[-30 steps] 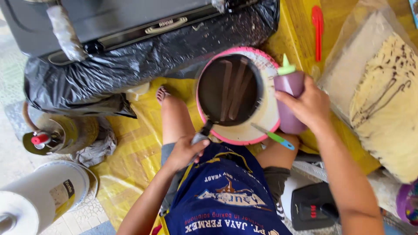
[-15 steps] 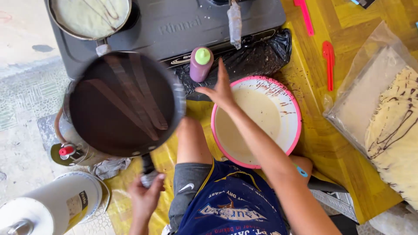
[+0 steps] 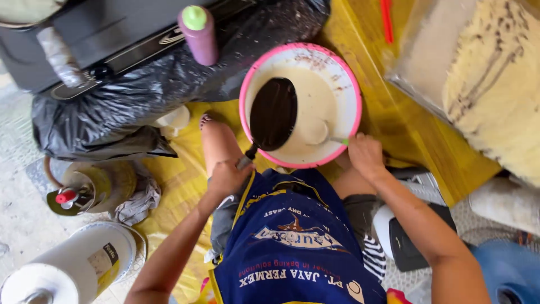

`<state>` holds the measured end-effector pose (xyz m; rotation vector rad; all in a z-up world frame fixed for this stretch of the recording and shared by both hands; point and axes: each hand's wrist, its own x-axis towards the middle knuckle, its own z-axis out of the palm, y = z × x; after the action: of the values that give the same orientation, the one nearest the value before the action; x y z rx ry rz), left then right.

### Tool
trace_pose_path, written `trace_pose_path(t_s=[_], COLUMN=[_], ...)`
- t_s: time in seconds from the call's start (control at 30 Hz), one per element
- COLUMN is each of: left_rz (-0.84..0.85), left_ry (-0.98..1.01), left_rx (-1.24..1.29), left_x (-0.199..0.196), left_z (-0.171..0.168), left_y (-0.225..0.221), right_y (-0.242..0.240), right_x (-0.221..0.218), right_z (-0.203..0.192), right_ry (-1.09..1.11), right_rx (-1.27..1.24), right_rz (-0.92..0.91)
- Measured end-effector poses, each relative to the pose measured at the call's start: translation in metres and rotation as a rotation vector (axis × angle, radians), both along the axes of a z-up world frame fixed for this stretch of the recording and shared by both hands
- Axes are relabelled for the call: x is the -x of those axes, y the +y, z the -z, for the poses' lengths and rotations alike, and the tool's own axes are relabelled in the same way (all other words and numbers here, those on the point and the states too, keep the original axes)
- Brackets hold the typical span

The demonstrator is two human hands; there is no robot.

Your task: Making crepes by pouring batter into pans, cooking them on a stove, and stacking them.

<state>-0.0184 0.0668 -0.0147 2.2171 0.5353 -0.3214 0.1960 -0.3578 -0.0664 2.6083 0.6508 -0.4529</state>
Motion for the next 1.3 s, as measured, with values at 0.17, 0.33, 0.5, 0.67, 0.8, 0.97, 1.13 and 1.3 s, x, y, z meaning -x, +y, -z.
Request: trace_pose_path(t_s=[0.17,0.33,0.5,0.67,0.8,0.97,1.13,1.3], left_rz=[0.108,0.253,0.222,-0.133,-0.209,-0.290,-0.326,-0.356], left_ry=[-0.095,-0.194,-0.280,0.273,0.197,0.125,0.103,0.041], left_rx=[-0.340,-0.685,-0.518,0.615,0.714,0.746,1.046,1.341], left_x=[-0.031,-0.070,-0.089,-0.095,-0.095,-0.097,-0.077,-0.053], left_z=[0.029,-0.021,-0.033,-0.033,-0.040,-0.044,-0.030,0.053], left_y=[0.021,0.017,0.019,0.015,0.014,0.026,0.014,-0.038], right_y=[0.005,-0.012,0.002,0.042,0.066,0.074,0.083,0.091], right_x=[0.016,0.032,0.051,0.065,0.065,0.049,0.038,0.045], right_z=[-0.117,-0.183,-0.201,-0.203,-0.203,-0.209,-0.221,-0.239], right_ry=[-0.457,-0.351,-0.265,-0.526,-0.700,-0.851,-0.917,-0.906], right_rx=[-0.098,-0.194,-0.334,-0.550,-0.489,-0.506,-0.503,-0.517], right_rz=[-0.349,-0.053,0.179,-0.060,-0.181,-0.240,-0.220,-0.222])
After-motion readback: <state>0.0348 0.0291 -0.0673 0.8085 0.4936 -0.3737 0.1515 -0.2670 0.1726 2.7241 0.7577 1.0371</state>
